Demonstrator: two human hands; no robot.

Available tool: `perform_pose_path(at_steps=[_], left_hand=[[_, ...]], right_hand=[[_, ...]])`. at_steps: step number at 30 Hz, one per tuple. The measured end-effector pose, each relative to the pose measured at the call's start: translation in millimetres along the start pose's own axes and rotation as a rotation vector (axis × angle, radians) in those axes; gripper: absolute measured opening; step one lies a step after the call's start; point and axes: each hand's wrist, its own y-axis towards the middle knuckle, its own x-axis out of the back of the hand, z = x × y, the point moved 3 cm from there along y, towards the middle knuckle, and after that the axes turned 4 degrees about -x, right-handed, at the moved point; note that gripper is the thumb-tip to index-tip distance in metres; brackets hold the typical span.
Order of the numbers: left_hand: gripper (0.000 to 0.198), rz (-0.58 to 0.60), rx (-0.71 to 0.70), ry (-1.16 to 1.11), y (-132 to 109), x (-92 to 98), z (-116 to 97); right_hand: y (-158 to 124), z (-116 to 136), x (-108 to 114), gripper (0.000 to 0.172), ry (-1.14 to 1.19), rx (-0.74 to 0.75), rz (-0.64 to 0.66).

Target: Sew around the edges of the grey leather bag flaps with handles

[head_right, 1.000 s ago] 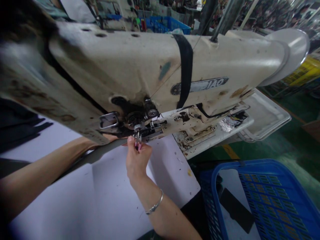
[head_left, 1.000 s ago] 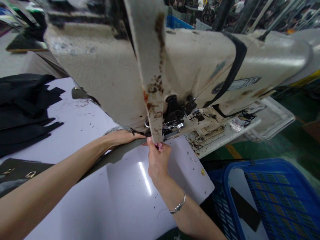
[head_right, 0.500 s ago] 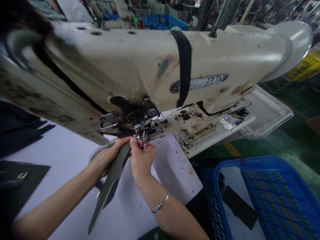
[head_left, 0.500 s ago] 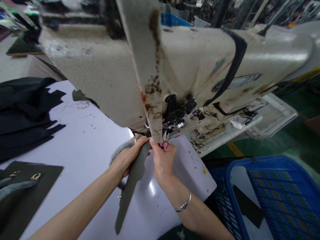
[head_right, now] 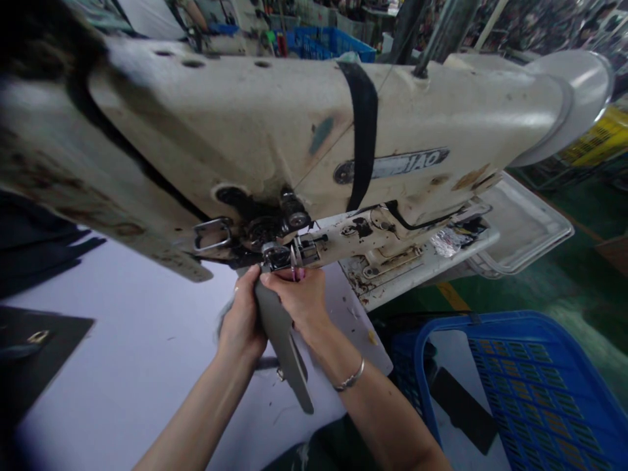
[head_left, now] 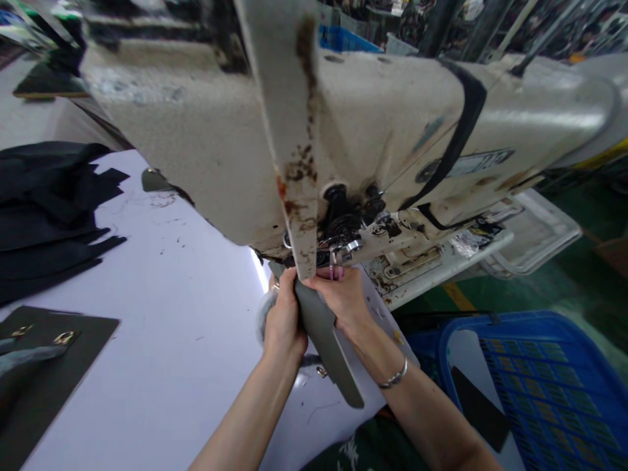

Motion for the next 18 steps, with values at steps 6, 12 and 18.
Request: perform_pose_path(at_steps=[6,12,18], left_hand=[[0.032,-0.081,0.02,-0.003,10,-5.4,-7],[0.033,0.067,0.051,0.038,-1,-1.3,-4],[0.044,0.264,-0.199,0.489,-57,71.8,-22]], right_hand=[[2,3,1,0.017,-0.011,0.008,0.048],[-13,-4,7,0.017,-0.1,-0.031,0.094],[-30,3,11,0.025,-0.085,-0.065,0.156]])
